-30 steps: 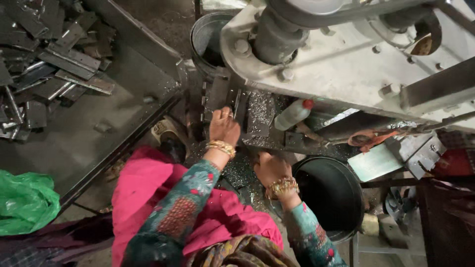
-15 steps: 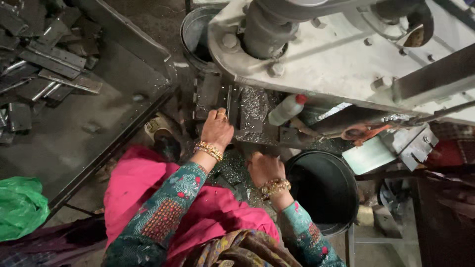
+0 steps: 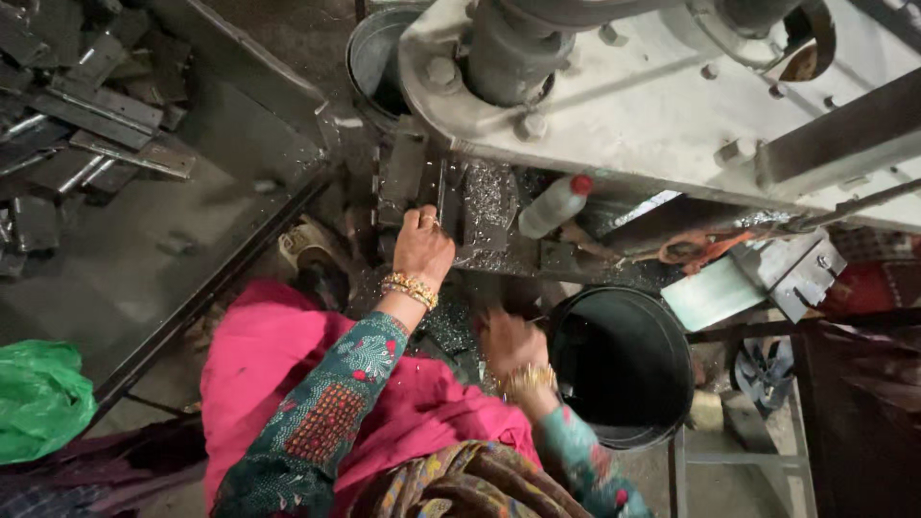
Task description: The person operates a metal fabrication machine by placing small metal plates into a slot and then moving the finished parts into a large metal container by hand.
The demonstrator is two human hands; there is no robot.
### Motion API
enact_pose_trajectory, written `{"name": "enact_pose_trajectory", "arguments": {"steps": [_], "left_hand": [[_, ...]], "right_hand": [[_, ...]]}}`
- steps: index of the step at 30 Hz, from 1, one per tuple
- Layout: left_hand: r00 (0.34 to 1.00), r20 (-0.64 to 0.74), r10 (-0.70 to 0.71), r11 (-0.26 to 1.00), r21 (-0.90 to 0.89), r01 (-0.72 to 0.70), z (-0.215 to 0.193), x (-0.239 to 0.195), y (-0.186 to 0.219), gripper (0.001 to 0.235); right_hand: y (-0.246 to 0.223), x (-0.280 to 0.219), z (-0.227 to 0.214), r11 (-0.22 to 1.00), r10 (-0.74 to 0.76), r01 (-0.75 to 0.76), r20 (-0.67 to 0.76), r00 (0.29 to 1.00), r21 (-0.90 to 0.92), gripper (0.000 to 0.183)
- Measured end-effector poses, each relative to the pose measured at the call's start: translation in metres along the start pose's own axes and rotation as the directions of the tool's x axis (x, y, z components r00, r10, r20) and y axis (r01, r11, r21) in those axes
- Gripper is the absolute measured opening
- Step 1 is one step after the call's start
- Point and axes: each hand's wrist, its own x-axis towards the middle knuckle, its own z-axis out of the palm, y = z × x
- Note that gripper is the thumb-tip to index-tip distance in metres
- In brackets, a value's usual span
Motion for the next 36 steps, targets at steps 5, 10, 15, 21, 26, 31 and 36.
{"name": "enact_pose_trajectory", "arguments": {"steps": [5, 10, 15, 21, 26, 31, 36], "left_hand": [[0.988, -0.148, -0.055, 0.998, -0.046, 0.048, 0.003, -0.004, -0.002, 0.023], [0.999, -0.007, -0.032, 0.999, -0.022, 0.032, 0.000, -0.001, 0.003, 0.025], [0.989, -0.126, -0.082, 0.997, -0.025, 0.079, 0.010, 0.001, 0.004, 0.024], [0.968, -0.195, -0.156, 0.984, -0.119, 0.135, 0.007, -0.005, -0.008, 0.025], [0.991, -0.034, -0.128, 0.983, -0.140, 0.122, -0.001, 0.027, -0.013, 0.024], [0.967, -0.141, -0.212, 0.964, -0.195, 0.182, 0.013, 0.031, -0.008, 0.028], [0.989, -0.019, -0.146, 0.987, -0.077, 0.144, 0.001, 0.051, -0.027, 0.029]], "right_hand": [[-0.003, -0.021, 0.021, 0.991, -0.061, 0.045, -0.119, 0.991, -0.127, 0.049], [0.000, 0.019, -0.014, 1.000, 0.012, -0.009, 0.095, 0.995, -0.023, 0.024], [-0.001, -0.028, 0.026, 0.998, -0.047, 0.039, -0.140, 0.989, -0.055, 0.055], [-0.013, -0.003, -0.012, 0.995, 0.036, -0.032, -0.045, 0.998, 0.092, 0.033], [0.004, 0.029, -0.026, 0.996, -0.080, 0.075, -0.106, 0.991, -0.052, 0.024], [-0.002, -0.029, 0.040, 0.999, 0.042, -0.044, -0.126, 0.991, -0.014, 0.054], [-0.003, 0.012, -0.017, 0.997, -0.017, 0.017, -0.011, 1.000, -0.073, 0.032]]}}
